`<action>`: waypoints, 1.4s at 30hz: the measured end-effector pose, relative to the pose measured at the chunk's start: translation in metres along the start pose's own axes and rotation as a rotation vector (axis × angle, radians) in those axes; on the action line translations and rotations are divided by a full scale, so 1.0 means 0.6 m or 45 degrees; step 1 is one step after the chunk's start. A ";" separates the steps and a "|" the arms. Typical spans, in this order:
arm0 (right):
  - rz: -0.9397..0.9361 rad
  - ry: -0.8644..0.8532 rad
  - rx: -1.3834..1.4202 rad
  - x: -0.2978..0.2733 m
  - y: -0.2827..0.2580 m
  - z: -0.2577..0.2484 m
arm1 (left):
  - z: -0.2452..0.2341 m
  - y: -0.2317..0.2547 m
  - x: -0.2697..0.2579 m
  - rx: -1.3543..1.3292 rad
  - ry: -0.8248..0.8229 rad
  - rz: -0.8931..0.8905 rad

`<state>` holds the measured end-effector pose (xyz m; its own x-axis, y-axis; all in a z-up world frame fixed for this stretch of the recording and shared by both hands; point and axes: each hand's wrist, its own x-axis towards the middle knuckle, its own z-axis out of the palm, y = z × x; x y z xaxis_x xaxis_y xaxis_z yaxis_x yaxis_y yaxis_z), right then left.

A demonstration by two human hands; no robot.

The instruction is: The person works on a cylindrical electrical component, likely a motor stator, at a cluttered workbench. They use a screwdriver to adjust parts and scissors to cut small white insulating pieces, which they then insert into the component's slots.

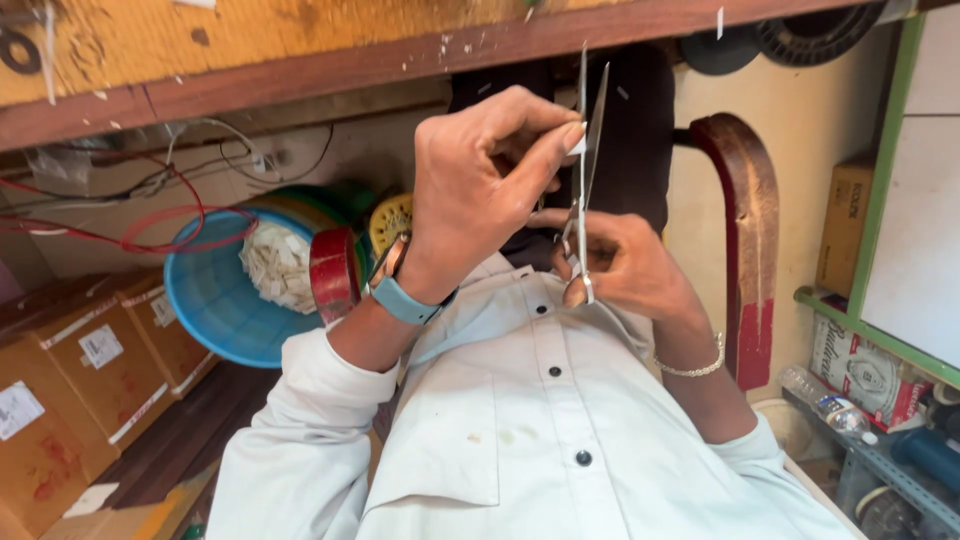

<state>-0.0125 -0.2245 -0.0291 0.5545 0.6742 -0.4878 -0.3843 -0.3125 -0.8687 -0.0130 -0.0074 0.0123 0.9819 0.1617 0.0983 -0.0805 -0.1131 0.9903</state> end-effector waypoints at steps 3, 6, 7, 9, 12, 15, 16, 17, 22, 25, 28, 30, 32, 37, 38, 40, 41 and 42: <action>0.009 0.002 -0.028 0.000 0.001 -0.005 | 0.003 -0.001 0.000 -0.028 0.010 0.003; -0.010 0.009 -0.048 -0.003 -0.003 -0.007 | 0.006 0.003 0.002 -0.054 0.007 0.012; -0.024 0.004 -0.035 -0.004 -0.004 -0.007 | 0.006 0.004 0.002 -0.061 0.007 0.013; -0.028 0.005 -0.037 -0.005 -0.003 -0.007 | 0.006 0.002 0.002 -0.045 -0.008 0.019; -0.014 0.018 -0.100 -0.002 -0.003 -0.009 | 0.004 0.000 0.003 0.001 -0.014 0.045; -0.004 0.019 -0.148 -0.002 -0.009 -0.010 | 0.006 0.004 0.006 0.010 0.000 0.044; 0.010 0.018 -0.130 -0.003 -0.011 -0.008 | 0.005 0.006 0.006 0.007 0.009 0.036; 0.023 0.012 -0.114 -0.003 -0.014 -0.007 | 0.004 0.009 0.007 0.013 0.003 0.030; -0.048 0.004 0.002 -0.007 -0.019 -0.005 | 0.002 0.009 0.006 -0.007 -0.031 0.070; -0.037 0.036 -0.053 -0.011 -0.019 -0.004 | 0.003 0.005 0.006 -0.016 -0.036 0.098; -0.020 0.056 -0.073 -0.013 -0.024 -0.006 | 0.001 0.004 0.007 -0.004 -0.056 0.112; -0.002 0.056 -0.037 -0.013 -0.026 -0.007 | 0.001 0.003 0.009 -0.008 -0.056 0.112; 0.027 0.054 0.022 -0.014 -0.023 -0.005 | 0.000 0.001 0.010 -0.011 -0.056 0.085; 0.023 0.118 0.088 -0.008 -0.001 -0.002 | -0.001 -0.006 0.017 -0.034 -0.030 0.012; 0.027 0.137 0.082 -0.008 0.005 -0.001 | -0.001 -0.009 0.019 -0.040 -0.036 0.006; 0.058 0.151 0.117 -0.005 0.016 0.003 | -0.002 -0.015 0.020 -0.041 -0.031 -0.010; 0.069 0.160 0.131 -0.002 0.020 0.002 | -0.003 -0.017 0.022 -0.045 -0.040 -0.030; 0.078 0.159 0.127 0.000 0.023 0.001 | -0.003 -0.020 0.024 -0.049 -0.048 -0.051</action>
<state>-0.0180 -0.2284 -0.0409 0.6129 0.5655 -0.5518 -0.4878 -0.2785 -0.8273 0.0016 -0.0019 0.0022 0.9902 0.1283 0.0556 -0.0470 -0.0693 0.9965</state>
